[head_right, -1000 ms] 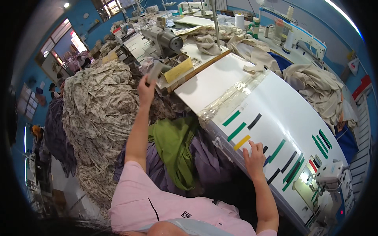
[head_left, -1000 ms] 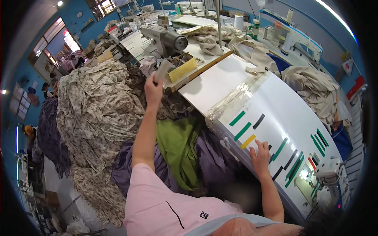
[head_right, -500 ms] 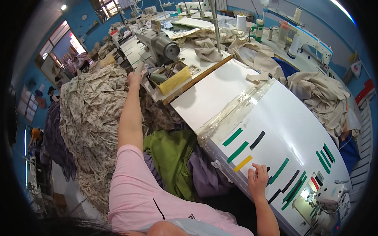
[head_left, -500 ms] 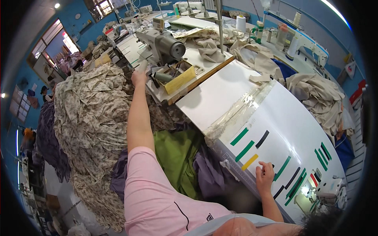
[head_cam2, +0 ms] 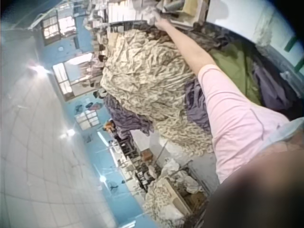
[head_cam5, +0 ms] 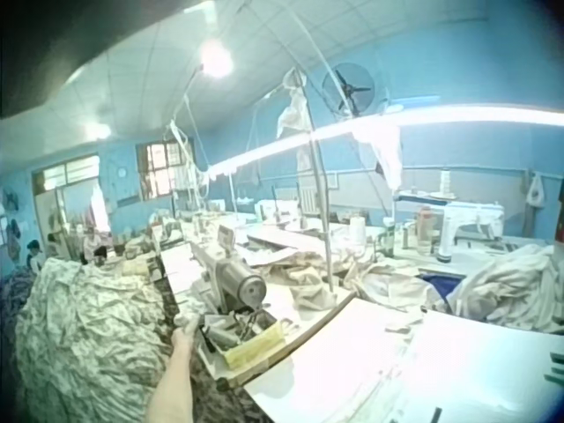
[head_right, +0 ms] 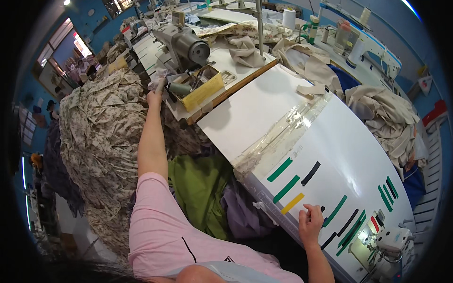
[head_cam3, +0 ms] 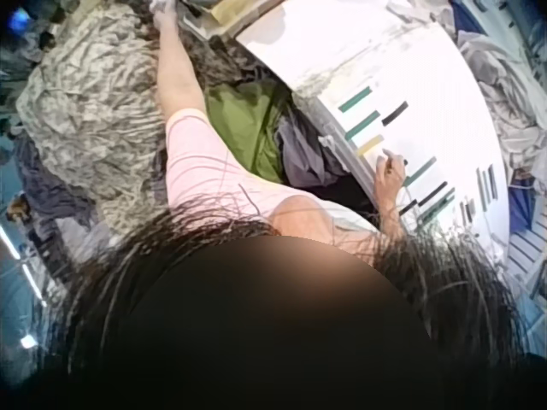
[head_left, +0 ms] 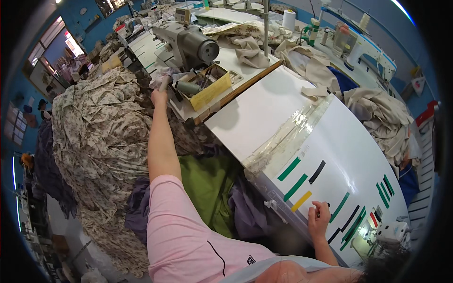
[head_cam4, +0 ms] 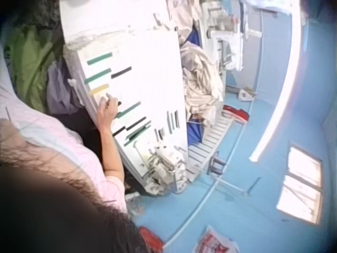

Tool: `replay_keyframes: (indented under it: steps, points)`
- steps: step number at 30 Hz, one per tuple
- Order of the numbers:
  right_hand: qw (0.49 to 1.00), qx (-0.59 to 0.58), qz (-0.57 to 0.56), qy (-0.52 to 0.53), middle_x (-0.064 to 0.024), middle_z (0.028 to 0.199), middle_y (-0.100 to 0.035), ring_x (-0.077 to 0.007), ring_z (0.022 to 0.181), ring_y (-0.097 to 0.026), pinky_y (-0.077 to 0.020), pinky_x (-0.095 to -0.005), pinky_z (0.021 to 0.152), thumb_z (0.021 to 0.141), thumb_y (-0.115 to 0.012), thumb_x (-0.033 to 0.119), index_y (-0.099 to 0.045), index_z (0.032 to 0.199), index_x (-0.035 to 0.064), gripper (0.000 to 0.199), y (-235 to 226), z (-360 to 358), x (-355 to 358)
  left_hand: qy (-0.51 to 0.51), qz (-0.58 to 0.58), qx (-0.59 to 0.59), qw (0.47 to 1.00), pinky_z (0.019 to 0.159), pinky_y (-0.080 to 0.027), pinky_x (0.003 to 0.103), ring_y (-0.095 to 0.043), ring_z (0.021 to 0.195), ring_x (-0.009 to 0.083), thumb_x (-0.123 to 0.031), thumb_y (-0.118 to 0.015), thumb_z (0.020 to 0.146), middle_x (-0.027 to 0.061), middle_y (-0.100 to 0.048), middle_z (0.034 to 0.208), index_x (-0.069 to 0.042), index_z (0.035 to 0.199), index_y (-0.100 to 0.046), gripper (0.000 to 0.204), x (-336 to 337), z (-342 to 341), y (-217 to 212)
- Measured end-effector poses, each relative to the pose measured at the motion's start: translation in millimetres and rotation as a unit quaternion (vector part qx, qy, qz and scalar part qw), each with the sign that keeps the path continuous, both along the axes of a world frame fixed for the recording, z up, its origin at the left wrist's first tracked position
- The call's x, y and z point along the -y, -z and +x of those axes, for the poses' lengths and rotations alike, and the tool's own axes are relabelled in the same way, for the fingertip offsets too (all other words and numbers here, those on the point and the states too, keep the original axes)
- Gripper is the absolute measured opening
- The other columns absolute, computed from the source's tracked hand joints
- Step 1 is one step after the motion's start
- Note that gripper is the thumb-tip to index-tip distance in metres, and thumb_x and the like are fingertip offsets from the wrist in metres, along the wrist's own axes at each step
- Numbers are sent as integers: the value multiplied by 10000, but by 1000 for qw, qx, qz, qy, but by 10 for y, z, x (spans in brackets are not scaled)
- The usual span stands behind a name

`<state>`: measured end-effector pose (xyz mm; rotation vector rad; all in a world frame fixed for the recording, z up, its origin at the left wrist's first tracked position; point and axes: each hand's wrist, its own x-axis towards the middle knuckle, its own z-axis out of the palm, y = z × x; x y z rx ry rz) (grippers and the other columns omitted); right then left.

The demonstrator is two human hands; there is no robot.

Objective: The person searches for small components in a drawer and uses a screwdriver to adjust parts on a sewing machine.

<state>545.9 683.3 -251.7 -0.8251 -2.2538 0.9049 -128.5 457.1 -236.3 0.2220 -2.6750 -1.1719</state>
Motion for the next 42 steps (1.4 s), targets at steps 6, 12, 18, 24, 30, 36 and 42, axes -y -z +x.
replay_keyframes:
  steps: [6,12,18,24,30,36,42]
  points:
    - [1000,3,-11,7,-13,701,-360,-90,564,-346,-278,-247,490,805,-571,5,-597,909,21,108,-73,-27,28,26,-2,-33,999,853,-483,377,-637,1006,236,-201,-719,797,78,-670,1095,-131,1175,-643,392,52,-96,197]
    - [1000,5,-9,12,-24,697,-377,-102,552,-360,-287,-253,478,800,-580,3,-597,912,24,116,-63,18,40,63,-97,-80,990,906,-475,390,-593,1088,284,-185,-701,799,106,-630,1176,-158,1203,-621,413,1,-182,293]
    - [1000,9,-4,30,-36,681,-392,-114,534,-372,-291,-260,466,790,-587,-5,-594,919,23,131,-8,52,59,115,387,-29,915,943,-441,367,-538,1152,290,107,-449,820,155,-522,1316,-61,1406,-392,612,-492,-31,117]
    - [999,4,-1,39,-47,671,-396,-133,537,-385,-309,-276,481,795,-582,7,-593,930,17,135,-23,86,98,-33,399,-139,906,941,-428,341,-526,1140,239,83,-445,853,127,-511,1282,-25,1377,-397,536,-91,-1,685]
    - [999,-31,11,-6,-118,715,-478,-260,612,-484,-384,-366,560,830,-557,135,-597,999,23,207,120,24,-51,26,274,-276,921,842,-453,332,-544,897,214,99,-518,749,101,-564,1003,14,1106,-543,368,473,755,1246]
    - [997,-72,1,-10,-132,839,-553,-293,724,-569,-457,-368,648,941,-500,292,-580,1014,58,258,83,32,-34,298,273,-284,869,995,-373,342,-494,1122,235,-9,-481,906,136,-507,1217,42,1237,-469,334,-305,3524,255]
    - [987,-160,4,-5,-62,823,-500,-203,702,-492,-412,-307,663,992,-365,465,-560,1177,39,504,141,424,53,679,219,-110,691,724,-502,308,-624,913,246,24,-629,815,141,-603,1077,-19,1115,-613,303,-1025,5997,90]
